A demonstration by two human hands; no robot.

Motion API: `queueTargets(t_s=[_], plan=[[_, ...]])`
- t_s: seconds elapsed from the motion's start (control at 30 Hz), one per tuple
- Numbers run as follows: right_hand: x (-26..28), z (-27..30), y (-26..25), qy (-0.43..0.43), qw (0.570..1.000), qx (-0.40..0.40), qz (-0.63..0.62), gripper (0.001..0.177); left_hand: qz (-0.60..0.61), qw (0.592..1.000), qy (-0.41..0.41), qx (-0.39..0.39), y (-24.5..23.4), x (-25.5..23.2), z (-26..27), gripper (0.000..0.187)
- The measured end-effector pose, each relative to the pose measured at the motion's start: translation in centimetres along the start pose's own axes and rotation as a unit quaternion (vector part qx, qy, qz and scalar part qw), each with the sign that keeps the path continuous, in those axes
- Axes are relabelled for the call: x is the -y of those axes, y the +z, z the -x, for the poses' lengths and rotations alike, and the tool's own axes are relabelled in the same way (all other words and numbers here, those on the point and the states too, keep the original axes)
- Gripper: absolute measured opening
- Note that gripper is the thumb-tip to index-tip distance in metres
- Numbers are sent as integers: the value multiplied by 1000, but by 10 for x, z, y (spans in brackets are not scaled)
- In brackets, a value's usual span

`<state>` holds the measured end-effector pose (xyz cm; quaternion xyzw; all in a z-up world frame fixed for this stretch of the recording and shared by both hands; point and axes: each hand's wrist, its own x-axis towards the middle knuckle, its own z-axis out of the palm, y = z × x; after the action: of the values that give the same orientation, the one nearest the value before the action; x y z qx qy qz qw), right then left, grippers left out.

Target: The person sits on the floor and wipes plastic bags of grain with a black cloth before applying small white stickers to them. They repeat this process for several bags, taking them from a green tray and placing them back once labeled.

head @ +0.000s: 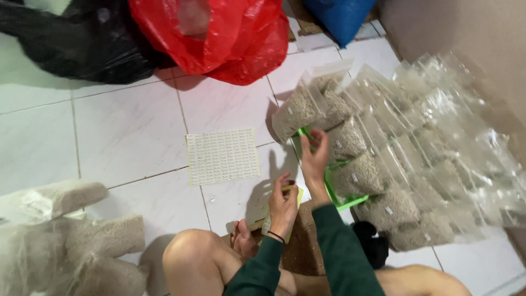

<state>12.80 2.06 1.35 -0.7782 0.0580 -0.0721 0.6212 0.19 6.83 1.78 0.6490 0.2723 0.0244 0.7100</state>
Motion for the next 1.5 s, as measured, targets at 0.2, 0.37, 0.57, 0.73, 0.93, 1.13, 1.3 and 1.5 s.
queueTargets(t_s=[0.2, 0.37, 0.57, 0.73, 0.93, 1.13, 1.3, 1.5], plan=[[-6, 143, -101, -98, 980, 175, 4, 35, 357, 897, -216, 142, 0, 5, 10, 48], [-53, 186, -90, -159, 939, 274, 132, 53, 308, 941, -15, 138, -5, 17, 21, 35], [-112, 210, -120, -200, 949, 183, 159, 41, -192, 935, 281, 102, -85, -32, 82, 34], [-175, 185, -121, -115, 953, 239, 144, 31, -338, 892, 293, -60, -228, -57, 43, 31], [-217, 163, -108, -102, 938, 294, 150, 35, -574, 683, 147, -427, -431, -91, -18, 43], [-214, 163, -109, -112, 933, 293, 177, 30, -563, 673, -180, -445, -521, -82, -65, 78], [-213, 168, -120, -111, 933, 278, 200, 26, -537, 705, -207, -415, -509, -93, -78, 35], [-207, 177, -126, -113, 939, 274, 172, 21, -509, 745, -99, -419, -470, -108, -96, 14]])
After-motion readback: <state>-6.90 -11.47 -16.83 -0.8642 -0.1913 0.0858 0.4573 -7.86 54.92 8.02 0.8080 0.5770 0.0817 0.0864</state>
